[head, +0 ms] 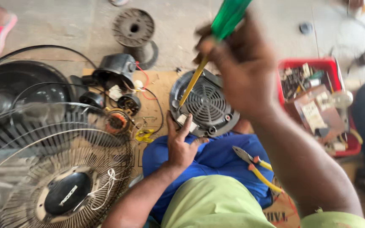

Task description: The person manipulates a fan motor and housing, then uses tape to secure parts of a red electric kettle.

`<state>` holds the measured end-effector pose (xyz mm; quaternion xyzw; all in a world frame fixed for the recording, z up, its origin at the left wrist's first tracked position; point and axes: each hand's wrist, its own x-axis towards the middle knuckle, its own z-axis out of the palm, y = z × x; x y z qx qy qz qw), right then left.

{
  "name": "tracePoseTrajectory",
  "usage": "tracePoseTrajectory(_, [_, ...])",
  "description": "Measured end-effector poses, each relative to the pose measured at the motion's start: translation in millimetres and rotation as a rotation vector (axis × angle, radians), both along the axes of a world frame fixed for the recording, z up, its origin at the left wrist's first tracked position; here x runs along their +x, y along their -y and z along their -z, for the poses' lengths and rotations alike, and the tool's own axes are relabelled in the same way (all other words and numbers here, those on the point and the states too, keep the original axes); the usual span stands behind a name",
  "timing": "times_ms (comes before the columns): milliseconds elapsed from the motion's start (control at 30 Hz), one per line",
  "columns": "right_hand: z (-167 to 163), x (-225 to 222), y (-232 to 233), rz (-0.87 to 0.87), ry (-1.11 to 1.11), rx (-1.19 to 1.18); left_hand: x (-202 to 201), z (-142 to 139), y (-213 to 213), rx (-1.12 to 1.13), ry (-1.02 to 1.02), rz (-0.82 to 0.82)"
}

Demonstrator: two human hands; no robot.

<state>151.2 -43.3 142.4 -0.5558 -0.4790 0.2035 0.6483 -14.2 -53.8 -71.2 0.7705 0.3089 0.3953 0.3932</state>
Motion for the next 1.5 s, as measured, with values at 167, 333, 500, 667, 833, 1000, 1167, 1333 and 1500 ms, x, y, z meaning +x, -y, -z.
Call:
tracePoseTrajectory(167, [-11, 33, 91, -0.153, 0.132, -0.355, -3, -4, -25, -0.134, 0.019, 0.066])
tracePoseTrajectory(333, [66, 3, 151, -0.439, 0.037, -1.046, 8, -21, -80, 0.006, -0.027, 0.108])
tracePoseTrajectory(500, [154, -12, 182, -0.414, 0.131, -0.925, 34, -31, -114, 0.276, -0.291, 0.039])
tracePoseTrajectory(667, [162, 32, 128, -0.208, -0.401, -0.906, 50, -41, -124, 0.237, -0.27, -0.021])
tracePoseTrajectory(833, [198, 44, 19, 0.221, -1.198, -0.875, 22, -41, -121, 0.063, -0.333, -0.099])
tracePoseTrajectory(1000, [203, 34, -9, 0.169, -1.316, -0.875, -13, -32, -94, -0.117, -0.349, -0.235])
tracePoseTrajectory(1167, [187, 50, 2, 0.204, -1.261, -0.804, -7, -26, -59, -0.208, -0.248, -0.256])
tracePoseTrajectory(1333, [198, 94, 41, 0.234, -1.287, -0.634, 16, -11, -27, -0.364, -0.261, -0.227])
tracePoseTrajectory(1500, [200, 115, 72, 0.341, -0.645, -0.707, 19, -9, -15, -0.591, -0.268, -0.114])
